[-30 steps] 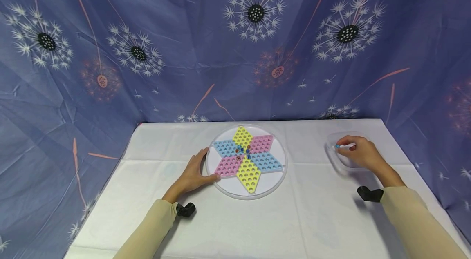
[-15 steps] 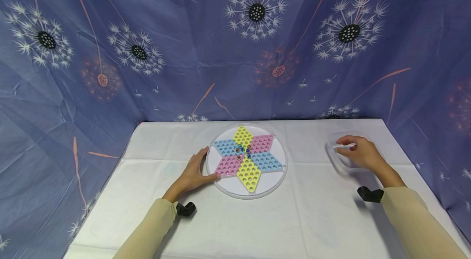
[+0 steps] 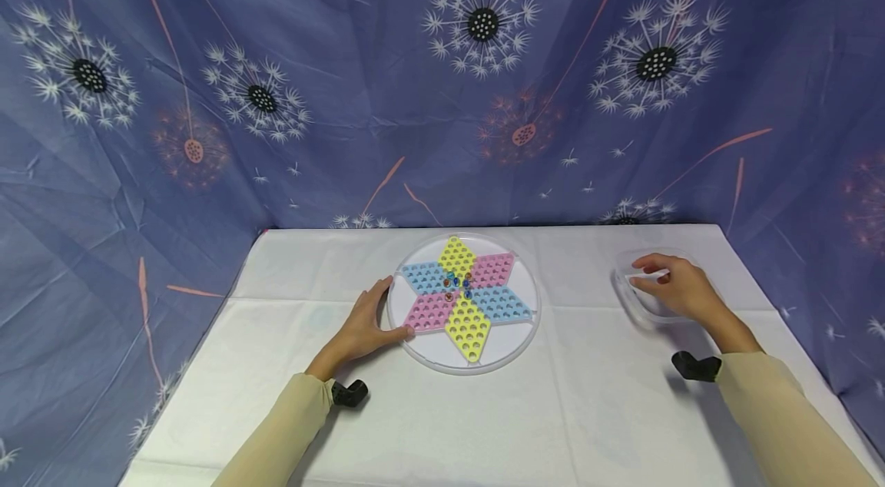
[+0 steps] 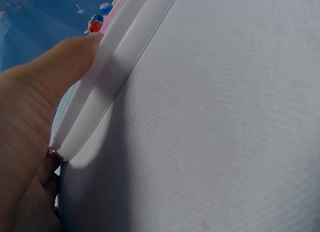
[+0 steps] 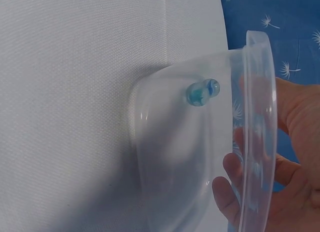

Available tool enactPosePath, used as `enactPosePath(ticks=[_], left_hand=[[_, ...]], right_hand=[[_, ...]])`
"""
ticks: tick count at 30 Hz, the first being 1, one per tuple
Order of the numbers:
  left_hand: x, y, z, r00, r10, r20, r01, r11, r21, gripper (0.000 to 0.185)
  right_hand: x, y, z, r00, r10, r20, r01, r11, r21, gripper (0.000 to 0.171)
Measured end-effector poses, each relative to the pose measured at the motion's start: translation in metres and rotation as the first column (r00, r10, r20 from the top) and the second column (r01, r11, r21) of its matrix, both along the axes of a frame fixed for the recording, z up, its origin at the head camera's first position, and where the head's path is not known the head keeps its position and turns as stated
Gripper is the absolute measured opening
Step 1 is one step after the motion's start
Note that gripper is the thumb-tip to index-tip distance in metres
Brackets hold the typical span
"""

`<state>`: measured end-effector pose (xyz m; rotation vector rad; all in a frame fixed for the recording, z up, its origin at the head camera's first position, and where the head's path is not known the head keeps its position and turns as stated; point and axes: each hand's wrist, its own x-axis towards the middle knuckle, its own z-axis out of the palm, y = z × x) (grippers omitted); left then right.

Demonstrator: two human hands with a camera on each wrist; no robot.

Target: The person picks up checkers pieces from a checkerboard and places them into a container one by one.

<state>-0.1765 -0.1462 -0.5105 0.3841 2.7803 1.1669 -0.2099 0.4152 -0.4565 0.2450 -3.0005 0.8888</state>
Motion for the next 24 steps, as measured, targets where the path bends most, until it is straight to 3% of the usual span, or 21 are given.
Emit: enactPosePath(ticks=[12,24], left_hand=[[0.0,0.0,0.0,1.0,-0.003,-0.002,0.003,1.0,-0.001,0.112],[0.001,0.0,0.001,1.0,0.008,0.008,-0.008,1.0,-0.014,0.112]], right_hand=[[0.001,-0.003,0.008,1.0,0.029,-0.01,-0.029,1.0,0.009,0.043],[-0.002,-0.013,0.037,0.995,0.093,-0.04,-0.092,0.995,0.024,0.047]])
